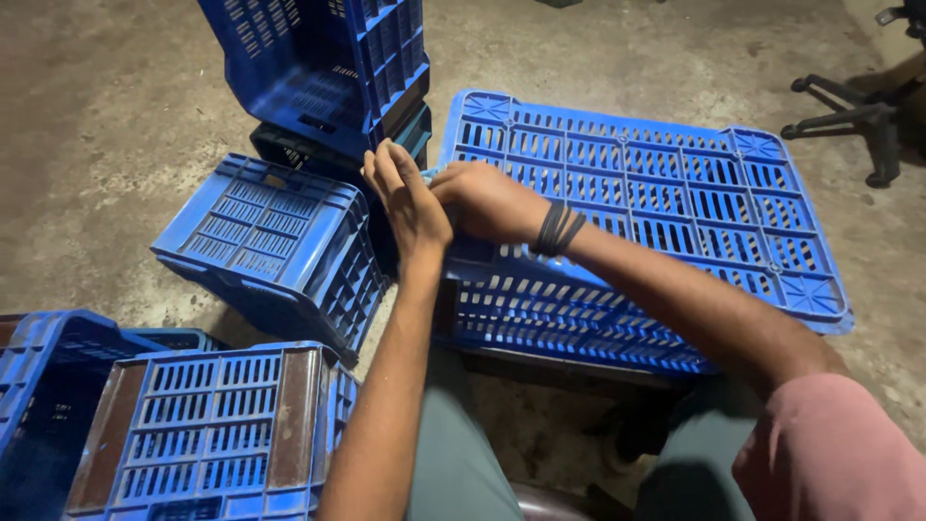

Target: The person wipes the interior and exterior surfaces of a blue plastic crate using a cloth. They rotate the crate to access different sides and continue wiping until the entire crate is cleaned.

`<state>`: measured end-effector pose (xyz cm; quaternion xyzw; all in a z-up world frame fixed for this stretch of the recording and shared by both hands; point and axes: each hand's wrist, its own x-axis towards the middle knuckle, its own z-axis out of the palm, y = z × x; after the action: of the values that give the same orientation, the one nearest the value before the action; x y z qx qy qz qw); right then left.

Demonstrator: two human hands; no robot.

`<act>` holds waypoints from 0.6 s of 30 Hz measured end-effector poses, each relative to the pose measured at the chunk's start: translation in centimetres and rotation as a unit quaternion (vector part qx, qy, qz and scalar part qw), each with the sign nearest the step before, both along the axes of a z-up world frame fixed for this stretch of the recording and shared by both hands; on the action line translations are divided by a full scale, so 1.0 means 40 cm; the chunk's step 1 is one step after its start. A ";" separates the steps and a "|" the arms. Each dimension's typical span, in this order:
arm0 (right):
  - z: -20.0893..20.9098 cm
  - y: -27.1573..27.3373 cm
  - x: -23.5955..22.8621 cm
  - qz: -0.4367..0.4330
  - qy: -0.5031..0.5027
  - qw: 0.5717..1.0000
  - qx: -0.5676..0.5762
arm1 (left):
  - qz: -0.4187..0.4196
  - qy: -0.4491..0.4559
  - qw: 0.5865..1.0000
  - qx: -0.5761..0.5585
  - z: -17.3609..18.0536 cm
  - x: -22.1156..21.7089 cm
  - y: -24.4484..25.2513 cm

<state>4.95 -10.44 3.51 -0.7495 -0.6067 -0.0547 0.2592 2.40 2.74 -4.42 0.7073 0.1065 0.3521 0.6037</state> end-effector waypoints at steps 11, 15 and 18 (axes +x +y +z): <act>-0.062 -0.033 0.417 -0.128 -0.245 0.961 -0.019 | -0.003 0.052 0.997 0.064 0.059 -0.029 -0.028; -0.107 -0.047 0.527 -0.237 -0.262 0.935 0.011 | 0.004 0.061 0.994 0.094 0.071 -0.030 -0.032; -0.114 -0.036 0.485 -0.240 -0.233 0.942 0.001 | 0.006 0.055 0.994 0.098 0.067 -0.029 -0.036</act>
<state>24.34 -11.89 -1.06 -0.8389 -0.4522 -0.2893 0.0902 1.23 1.29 -1.74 0.7805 0.1086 0.3253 0.5226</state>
